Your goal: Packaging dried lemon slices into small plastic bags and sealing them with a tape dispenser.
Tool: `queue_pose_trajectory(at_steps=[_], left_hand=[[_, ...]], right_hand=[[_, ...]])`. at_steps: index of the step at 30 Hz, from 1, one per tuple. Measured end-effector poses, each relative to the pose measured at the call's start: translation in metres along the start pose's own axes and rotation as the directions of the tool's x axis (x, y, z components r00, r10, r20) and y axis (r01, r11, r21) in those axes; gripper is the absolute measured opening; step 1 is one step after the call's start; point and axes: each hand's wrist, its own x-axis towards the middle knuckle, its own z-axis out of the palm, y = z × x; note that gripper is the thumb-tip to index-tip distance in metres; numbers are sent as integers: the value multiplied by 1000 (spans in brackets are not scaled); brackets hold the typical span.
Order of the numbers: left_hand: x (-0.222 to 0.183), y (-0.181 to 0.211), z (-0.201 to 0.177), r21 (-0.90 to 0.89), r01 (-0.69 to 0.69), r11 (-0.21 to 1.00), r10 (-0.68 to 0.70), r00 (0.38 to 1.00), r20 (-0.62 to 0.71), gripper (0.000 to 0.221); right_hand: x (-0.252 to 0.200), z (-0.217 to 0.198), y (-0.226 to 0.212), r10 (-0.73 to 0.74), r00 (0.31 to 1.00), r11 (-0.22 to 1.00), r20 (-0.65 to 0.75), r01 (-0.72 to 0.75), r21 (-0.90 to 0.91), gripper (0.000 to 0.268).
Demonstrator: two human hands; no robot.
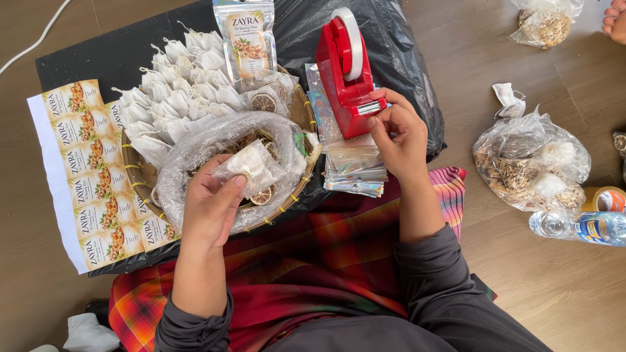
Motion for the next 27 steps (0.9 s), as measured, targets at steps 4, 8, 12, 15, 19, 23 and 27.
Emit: queue_pose_trajectory(at_steps=[4, 8, 12, 15, 19, 23, 27], left_hand=[[-1, 1, -4, 1, -11, 1000, 11, 1000, -10, 35], [-2, -7, -17, -5, -15, 1000, 15, 1000, -22, 36], [-2, -3, -13, -11, -13, 1000, 12, 1000, -12, 37], [-1, -3, -14, -7, -11, 1000, 11, 1000, -5, 36], [-3, -2, -13, -11, -14, 1000, 14, 1000, -11, 36], [-3, 5, -5, -6, -6, 1000, 6, 1000, -3, 36], [-3, 1, -11, -10, -2, 1000, 2, 1000, -14, 36]], right_hand=[[1, -1, -4, 0, 1000, 1000, 9, 0, 3, 15], [1, -1, -8, 7, 1000, 1000, 19, -7, 0, 14], [2, -2, -9, 9, 1000, 1000, 29, -9, 0, 14], [1, -3, -8, 8, 999, 1000, 35, -8, -2, 15], [2, -3, -11, 9, 999, 1000, 37, -9, -11, 14], [2, -3, -9, 12, 999, 1000, 43, -11, -6, 15], [3, -4, -8, 27, 998, 999, 49, -28, 24, 16]])
